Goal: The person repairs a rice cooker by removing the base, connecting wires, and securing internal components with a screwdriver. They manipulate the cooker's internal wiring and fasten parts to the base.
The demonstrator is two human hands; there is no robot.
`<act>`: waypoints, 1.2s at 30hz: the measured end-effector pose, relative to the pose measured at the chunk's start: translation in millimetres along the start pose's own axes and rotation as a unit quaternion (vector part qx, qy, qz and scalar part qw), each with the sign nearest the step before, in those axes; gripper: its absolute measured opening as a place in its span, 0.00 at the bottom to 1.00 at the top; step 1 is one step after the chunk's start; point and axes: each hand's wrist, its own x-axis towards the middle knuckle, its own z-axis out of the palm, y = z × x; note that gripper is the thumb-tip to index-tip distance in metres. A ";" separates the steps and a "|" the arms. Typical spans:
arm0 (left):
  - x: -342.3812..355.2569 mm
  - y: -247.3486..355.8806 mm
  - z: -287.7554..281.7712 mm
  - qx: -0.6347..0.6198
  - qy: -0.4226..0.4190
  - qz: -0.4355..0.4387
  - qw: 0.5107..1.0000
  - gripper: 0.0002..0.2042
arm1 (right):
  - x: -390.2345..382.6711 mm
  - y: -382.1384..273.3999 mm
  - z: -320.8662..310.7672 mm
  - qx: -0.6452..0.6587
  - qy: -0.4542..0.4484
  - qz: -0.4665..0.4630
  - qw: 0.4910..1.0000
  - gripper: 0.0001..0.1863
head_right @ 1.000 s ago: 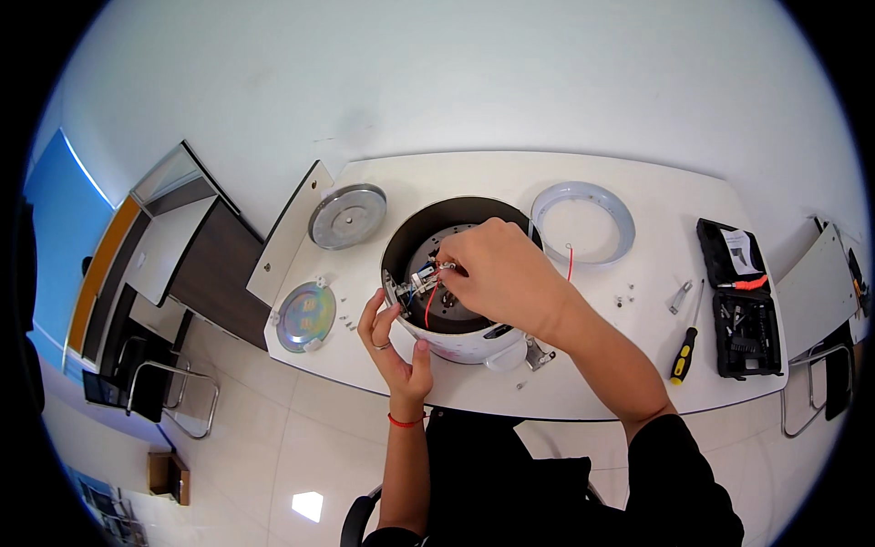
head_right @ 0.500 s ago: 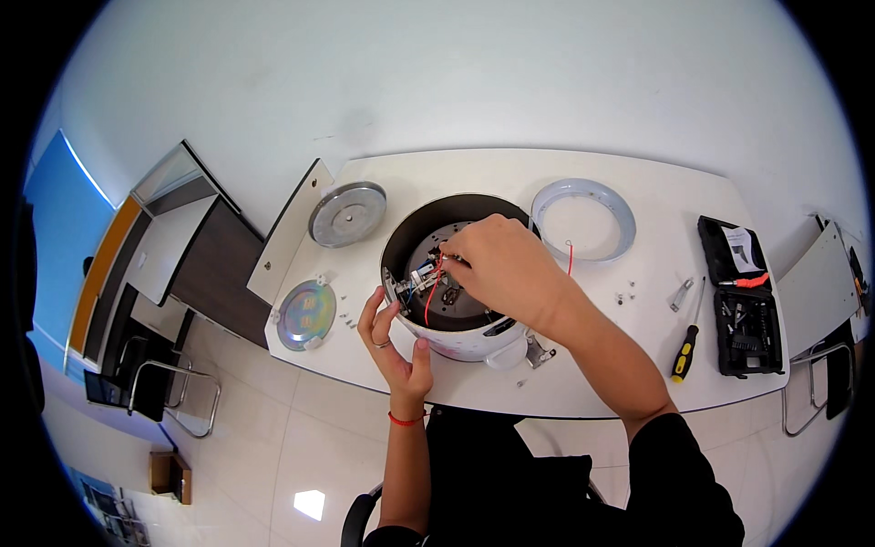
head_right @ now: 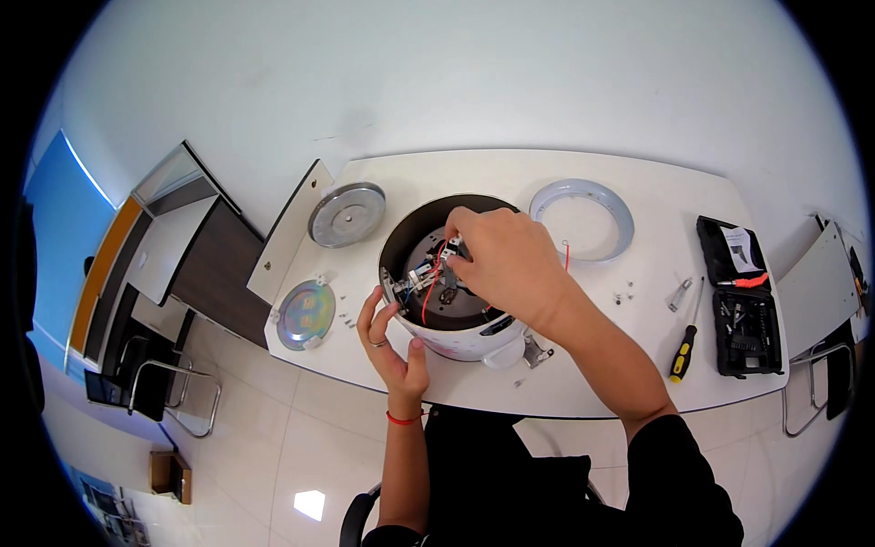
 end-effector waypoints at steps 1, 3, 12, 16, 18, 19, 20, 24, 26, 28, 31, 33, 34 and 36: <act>0.3 0.1 0.4 0.000 0.000 0.000 1.000 0.24 | -0.9 1.5 1.4 -0.013 0.029 -0.011 0.999 0.17; 0.4 0.5 1.0 -0.001 -0.001 0.000 1.000 0.24 | -2.8 5.6 6.5 -0.040 0.086 -0.034 0.995 0.17; -3.6 -1.7 -0.2 0.001 -0.011 -0.019 1.000 0.24 | 1.3 12.3 5.3 -0.022 0.043 -0.036 0.998 0.16; -3.1 -1.1 0.1 -0.003 -0.011 -0.020 1.000 0.24 | 2.7 14.9 7.0 -0.009 0.040 -0.043 0.998 0.15; -3.3 -0.7 -0.3 0.002 -0.011 -0.022 1.000 0.24 | 2.4 13.8 6.6 0.000 0.039 -0.043 0.998 0.15; -3.2 -0.6 -0.3 0.003 -0.011 -0.021 1.000 0.24 | 2.6 14.2 6.6 0.001 0.038 -0.042 0.998 0.14; -3.2 -0.7 -0.2 0.004 -0.012 -0.020 1.000 0.24 | 2.8 14.9 6.9 0.002 0.036 -0.041 0.999 0.14; -3.7 -0.9 -0.5 0.006 -0.011 -0.021 1.000 0.24 | 3.7 15.7 4.5 0.007 0.030 -0.034 0.999 0.14; -3.1 -0.4 -0.2 0.005 -0.010 -0.020 1.000 0.24 | 3.9 15.3 2.7 0.011 0.024 -0.031 0.999 0.14; -2.8 -0.2 -0.1 0.006 -0.010 -0.019 1.000 0.24 | 4.3 16.4 2.4 0.014 0.023 -0.039 0.999 0.14; -3.0 0.0 -0.5 0.010 -0.010 -0.019 1.000 0.24 | 5.1 18.3 1.9 0.021 0.018 -0.048 0.998 0.14; -3.2 0.1 -1.2 0.010 -0.010 -0.020 1.000 0.24 | 5.3 14.8 -1.7 0.029 0.001 -0.032 0.999 0.13; -2.9 0.2 -0.7 0.009 -0.010 -0.020 1.000 0.24 | 5.3 16.3 -0.9 0.026 0.014 -0.051 0.998 0.13; -2.4 0.3 0.2 0.006 -0.010 -0.019 1.000 0.24 | 5.7 21.5 3.8 0.022 0.040 -0.088 0.995 0.12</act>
